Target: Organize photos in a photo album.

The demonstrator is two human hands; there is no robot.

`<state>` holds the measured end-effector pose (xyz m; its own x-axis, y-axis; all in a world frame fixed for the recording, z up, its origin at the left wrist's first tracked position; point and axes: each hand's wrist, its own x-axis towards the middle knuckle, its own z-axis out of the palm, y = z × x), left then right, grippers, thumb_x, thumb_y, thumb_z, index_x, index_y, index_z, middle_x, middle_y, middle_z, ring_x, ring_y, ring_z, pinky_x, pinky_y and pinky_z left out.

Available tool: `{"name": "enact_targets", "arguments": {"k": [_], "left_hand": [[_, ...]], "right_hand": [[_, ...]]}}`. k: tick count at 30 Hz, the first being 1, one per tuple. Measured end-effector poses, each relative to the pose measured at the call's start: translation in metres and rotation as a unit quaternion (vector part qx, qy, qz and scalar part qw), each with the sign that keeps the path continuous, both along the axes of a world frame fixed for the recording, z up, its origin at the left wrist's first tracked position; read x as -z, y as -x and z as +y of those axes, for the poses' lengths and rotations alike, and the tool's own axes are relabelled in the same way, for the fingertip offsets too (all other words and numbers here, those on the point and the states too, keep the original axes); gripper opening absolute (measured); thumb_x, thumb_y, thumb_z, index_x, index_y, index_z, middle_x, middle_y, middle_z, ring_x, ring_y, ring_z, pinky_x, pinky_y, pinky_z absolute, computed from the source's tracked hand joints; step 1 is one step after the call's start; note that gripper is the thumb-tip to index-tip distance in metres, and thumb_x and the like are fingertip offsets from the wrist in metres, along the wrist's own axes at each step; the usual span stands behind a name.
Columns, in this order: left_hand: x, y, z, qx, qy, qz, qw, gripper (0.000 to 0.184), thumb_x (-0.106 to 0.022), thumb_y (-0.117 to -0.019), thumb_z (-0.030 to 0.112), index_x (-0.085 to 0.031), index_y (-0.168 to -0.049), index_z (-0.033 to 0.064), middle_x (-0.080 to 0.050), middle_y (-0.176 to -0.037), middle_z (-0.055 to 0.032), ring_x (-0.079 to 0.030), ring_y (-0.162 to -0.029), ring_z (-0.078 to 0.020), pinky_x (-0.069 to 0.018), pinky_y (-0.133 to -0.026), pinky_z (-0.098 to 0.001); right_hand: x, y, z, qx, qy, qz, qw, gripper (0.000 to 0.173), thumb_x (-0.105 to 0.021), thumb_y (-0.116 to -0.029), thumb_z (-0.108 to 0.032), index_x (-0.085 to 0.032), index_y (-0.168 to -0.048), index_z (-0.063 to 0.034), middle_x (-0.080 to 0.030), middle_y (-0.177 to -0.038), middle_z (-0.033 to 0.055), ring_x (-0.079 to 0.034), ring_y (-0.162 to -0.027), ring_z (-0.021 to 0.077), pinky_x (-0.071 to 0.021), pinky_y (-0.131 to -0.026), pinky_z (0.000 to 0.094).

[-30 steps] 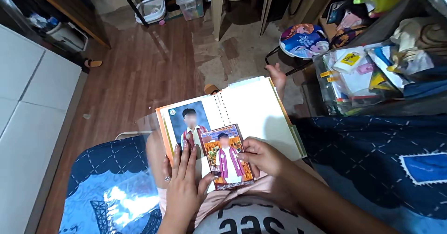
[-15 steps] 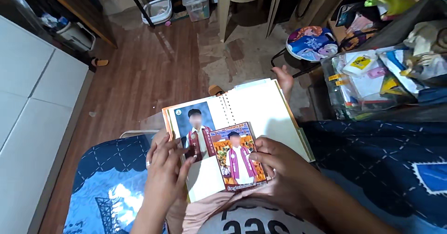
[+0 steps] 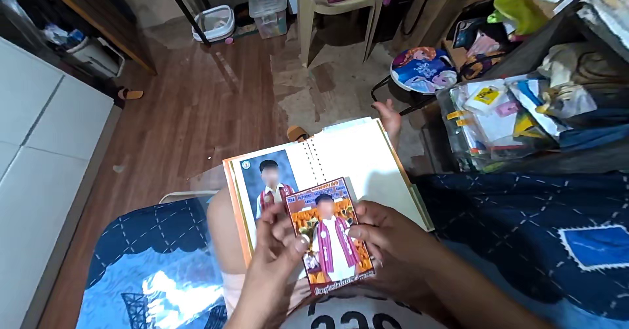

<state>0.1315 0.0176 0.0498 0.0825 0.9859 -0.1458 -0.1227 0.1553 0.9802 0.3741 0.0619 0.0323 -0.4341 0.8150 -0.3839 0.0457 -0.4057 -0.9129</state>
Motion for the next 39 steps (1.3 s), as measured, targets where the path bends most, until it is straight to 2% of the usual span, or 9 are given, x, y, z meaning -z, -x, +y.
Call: {"name": "enact_targets", "arguments": {"k": [3,6,8,10,13,16,21,25,39], "left_hand": [[0.010,-0.008,-0.022,0.024,0.074,-0.017,0.997,0.026,-0.068,-0.0963,0.011,-0.063,-0.121,0.0048,-0.077,-0.100,0.0010,-0.074,-0.090,-0.0086,-0.0623,-0.084,-0.0306],[0.032,0.002,-0.032,0.088,-0.145,0.213,0.962,0.024,-0.065,-0.1005,0.021,-0.071,-0.116,0.0044,-0.074,-0.114,-0.0020,-0.068,-0.111,-0.0045,-0.0548,-0.101,-0.0267],[0.044,0.011,-0.027,0.129,-0.288,0.300,0.900,0.022,-0.059,-0.1034,0.028,-0.072,-0.104,0.0104,-0.074,-0.117,-0.0033,-0.062,-0.126,-0.0149,-0.0460,-0.113,-0.0367],[0.042,0.014,-0.023,0.170,-0.330,0.341,0.864,0.027,-0.056,-0.1040,0.035,-0.072,-0.095,0.0161,-0.071,-0.125,0.0008,-0.052,-0.139,-0.0190,-0.0299,-0.124,-0.0447],[0.038,0.015,-0.020,0.182,-0.320,0.403,0.838,0.036,-0.054,-0.1046,0.043,-0.072,-0.087,0.0174,-0.061,-0.145,0.0022,-0.037,-0.150,-0.0221,-0.0172,-0.126,-0.0560],[0.047,0.018,-0.016,0.155,-0.317,0.459,0.815,0.040,-0.047,-0.1065,0.045,-0.069,-0.089,0.0174,-0.050,-0.156,0.0022,-0.030,-0.154,-0.0246,-0.0105,-0.122,-0.0663],[0.063,0.024,-0.016,0.128,-0.312,0.460,0.821,0.041,-0.044,-0.1081,0.043,-0.068,-0.089,0.0169,-0.052,-0.154,0.0021,-0.033,-0.152,-0.0224,-0.0105,-0.124,-0.0622],[0.063,0.026,-0.015,0.129,-0.307,0.454,0.826,0.041,-0.043,-0.1082,0.043,-0.067,-0.087,0.0175,-0.054,-0.153,0.0025,-0.034,-0.152,-0.0210,-0.0094,-0.124,-0.0627],[0.067,0.029,-0.017,0.134,-0.313,0.447,0.827,0.039,-0.043,-0.1081,0.043,-0.066,-0.087,0.0187,-0.052,-0.154,0.0030,-0.032,-0.153,-0.0217,-0.0081,-0.124,-0.0635]], "right_hand": [[-0.008,0.009,0.006,-0.032,-0.055,-0.028,0.998,0.010,-0.068,-0.0947,-0.010,-0.063,-0.100,-0.0026,-0.065,-0.072,-0.0026,-0.058,-0.058,0.0013,-0.0517,-0.057,0.0185],[-0.016,0.020,0.030,0.017,-0.152,-0.034,0.988,0.025,-0.048,-0.1037,-0.012,-0.060,-0.109,0.0087,-0.071,-0.095,0.0101,-0.067,-0.083,0.0103,-0.0561,-0.080,0.0288],[-0.019,0.032,0.059,0.079,-0.154,0.000,0.985,0.037,-0.033,-0.1086,-0.017,-0.057,-0.117,0.0102,-0.071,-0.107,0.0132,-0.069,-0.092,0.0134,-0.0567,-0.087,0.0307],[-0.018,0.046,0.087,0.122,-0.129,0.064,0.982,0.057,-0.019,-0.1099,-0.035,-0.057,-0.120,0.0051,-0.069,-0.114,0.0127,-0.070,-0.100,0.0179,-0.0572,-0.091,0.0365],[-0.005,0.063,0.125,0.094,-0.119,0.124,0.981,0.082,-0.018,-0.0998,-0.072,-0.043,-0.147,-0.0103,-0.049,-0.149,0.0077,-0.056,-0.131,0.0238,-0.0527,-0.101,0.0492],[-0.005,0.078,0.150,0.046,-0.149,0.120,0.980,0.097,-0.024,-0.0913,-0.084,-0.018,-0.164,-0.0208,-0.023,-0.168,0.0078,-0.037,-0.148,0.0298,-0.0488,-0.103,0.0614],[-0.010,0.091,0.161,-0.027,-0.212,0.048,0.976,0.099,-0.025,-0.0886,-0.087,0.001,-0.166,-0.0301,-0.018,-0.170,0.0052,-0.043,-0.144,0.0316,-0.0559,-0.090,0.0626],[-0.015,0.094,0.161,-0.068,-0.237,-0.009,0.969,0.085,-0.027,-0.0984,-0.074,0.003,-0.166,-0.0309,-0.018,-0.171,0.0027,-0.048,-0.142,0.0242,-0.0590,-0.091,0.0548],[-0.019,0.105,0.167,-0.062,-0.200,-0.019,0.978,0.078,-0.033,-0.1028,-0.061,-0.001,-0.166,-0.0264,-0.029,-0.166,0.0062,-0.053,-0.137,0.0270,-0.0600,-0.086,0.0529]]}}
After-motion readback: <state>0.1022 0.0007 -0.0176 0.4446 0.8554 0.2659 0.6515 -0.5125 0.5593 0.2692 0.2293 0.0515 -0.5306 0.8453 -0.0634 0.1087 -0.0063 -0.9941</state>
